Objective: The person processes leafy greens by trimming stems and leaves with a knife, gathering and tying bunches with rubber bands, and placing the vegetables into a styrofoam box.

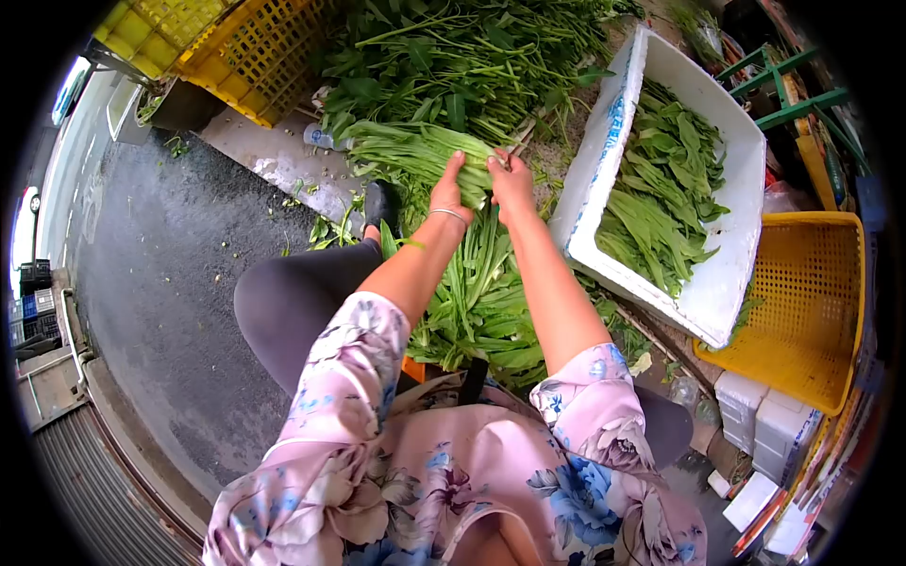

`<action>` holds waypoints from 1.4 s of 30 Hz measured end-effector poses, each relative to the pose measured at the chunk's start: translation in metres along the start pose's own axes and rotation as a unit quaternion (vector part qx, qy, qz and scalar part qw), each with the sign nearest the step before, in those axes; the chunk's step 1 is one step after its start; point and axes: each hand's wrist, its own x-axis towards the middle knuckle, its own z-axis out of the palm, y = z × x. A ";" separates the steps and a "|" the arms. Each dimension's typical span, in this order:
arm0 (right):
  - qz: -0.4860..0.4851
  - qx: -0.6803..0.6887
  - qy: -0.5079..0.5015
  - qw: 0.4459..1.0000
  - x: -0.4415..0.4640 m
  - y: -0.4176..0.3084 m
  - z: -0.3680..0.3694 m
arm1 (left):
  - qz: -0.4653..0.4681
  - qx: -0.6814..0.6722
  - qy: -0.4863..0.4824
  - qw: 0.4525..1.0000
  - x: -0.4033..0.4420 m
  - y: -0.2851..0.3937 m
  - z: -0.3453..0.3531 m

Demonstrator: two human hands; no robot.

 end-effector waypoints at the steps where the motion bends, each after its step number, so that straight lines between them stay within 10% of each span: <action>1: 0.004 0.015 0.024 1.000 0.020 0.007 0.003 | -0.002 -0.010 0.005 1.000 0.014 -0.005 -0.003; 13: 0.063 0.083 0.091 0.990 0.079 0.056 -0.002 | 0.094 0.119 0.297 0.943 0.032 -0.022 -0.003; 15: -0.046 -0.175 0.157 0.971 0.080 0.063 -0.002 | 0.149 0.264 0.382 0.873 0.068 -0.034 -0.045; 22: -0.222 -0.007 0.067 0.973 -0.040 -0.059 -0.054 | 0.103 0.278 0.308 0.904 0.046 -0.003 -0.042; 29: -0.097 -0.554 0.094 0.822 0.057 -0.039 -0.241 | 0.113 0.273 0.323 0.899 0.056 -0.003 -0.057; 38: -0.038 -0.735 -0.023 0.677 0.037 -0.051 -0.264 | 0.086 0.236 0.201 0.947 0.019 0.000 -0.068; 40: 0.012 -0.610 0.037 0.791 0.009 -0.076 -0.276 | 0.067 0.243 0.201 0.947 0.003 -0.002 -0.067; 42: -0.212 -0.462 0.180 0.842 -0.011 -0.073 -0.308 | 0.043 0.247 0.213 0.944 -0.012 -0.007 -0.068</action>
